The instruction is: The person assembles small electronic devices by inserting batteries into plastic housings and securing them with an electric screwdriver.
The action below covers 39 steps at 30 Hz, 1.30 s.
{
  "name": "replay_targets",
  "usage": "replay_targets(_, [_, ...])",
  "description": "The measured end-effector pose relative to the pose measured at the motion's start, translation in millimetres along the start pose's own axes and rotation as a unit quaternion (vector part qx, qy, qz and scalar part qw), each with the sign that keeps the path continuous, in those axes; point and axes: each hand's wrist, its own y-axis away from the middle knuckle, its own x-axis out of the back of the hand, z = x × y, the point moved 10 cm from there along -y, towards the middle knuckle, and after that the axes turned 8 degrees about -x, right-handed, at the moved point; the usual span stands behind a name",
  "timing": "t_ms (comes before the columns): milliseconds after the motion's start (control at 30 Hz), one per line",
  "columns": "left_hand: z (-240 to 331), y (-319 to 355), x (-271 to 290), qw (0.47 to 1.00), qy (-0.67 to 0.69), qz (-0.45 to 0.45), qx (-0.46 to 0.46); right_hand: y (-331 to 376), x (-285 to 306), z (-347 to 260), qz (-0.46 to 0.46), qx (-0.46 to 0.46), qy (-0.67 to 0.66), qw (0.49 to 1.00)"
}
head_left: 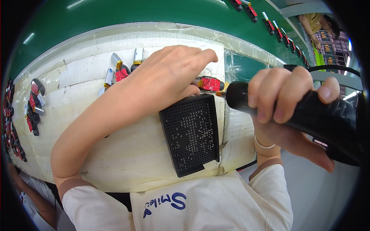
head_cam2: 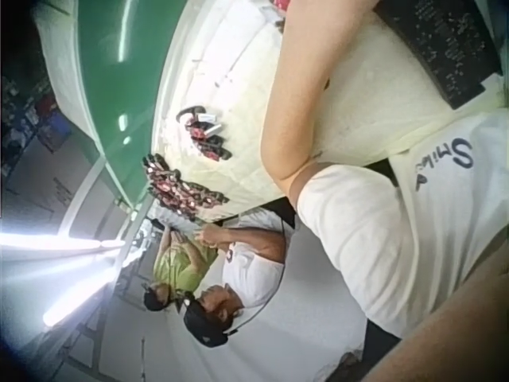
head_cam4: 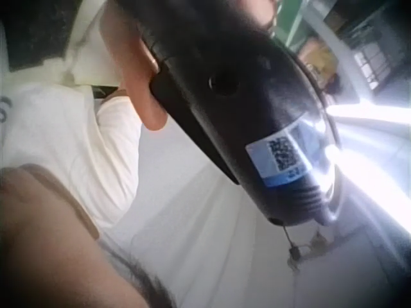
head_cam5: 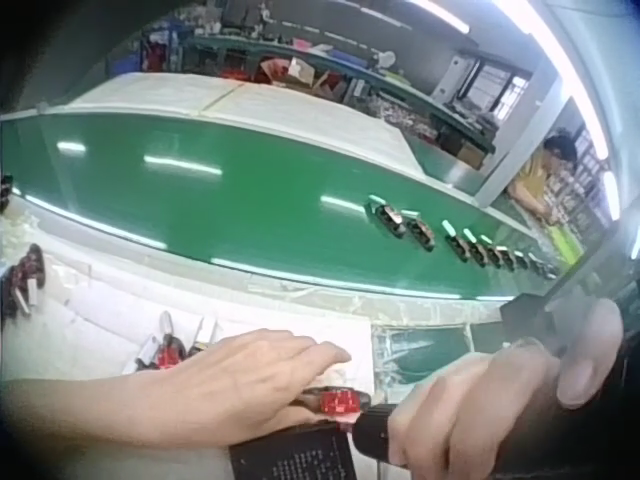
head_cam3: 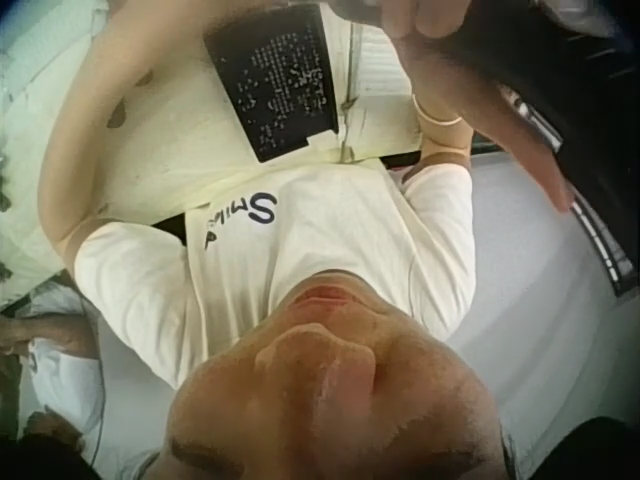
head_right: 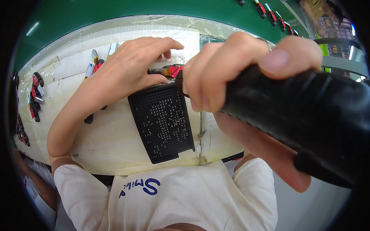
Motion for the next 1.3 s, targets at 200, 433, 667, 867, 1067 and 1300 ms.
replay_targets(200, [27, 5, -2, 0.983, 0.145, -0.111, 0.017, 7, -10, -13, -0.02, 0.013, -0.029, 0.999])
replay_targets(433, [36, 24, -24, 0.95, 0.014, -0.312, -0.013, 22, 3, 7, 0.026, 0.024, -0.049, 0.998])
replay_targets(667, [11, 4, -7, 0.994, -0.057, -0.083, -0.036, 21, 2, 23, 0.006, -0.015, -0.068, 0.998])
replay_targets(867, [4, 5, -4, 0.997, -0.015, -0.076, -0.011, 22, 1, 25, 0.009, -0.005, -0.073, 0.997])
replay_targets(1067, [2, 8, -3, 0.998, -0.001, -0.07, -0.002, 15, -5, 17, -0.004, 0.005, -0.061, 0.998])
replay_targets(1300, [1, 8, -4, 0.997, -0.005, -0.078, 0.005, 7, 9, 7, 0.038, 0.034, 0.033, 0.998])
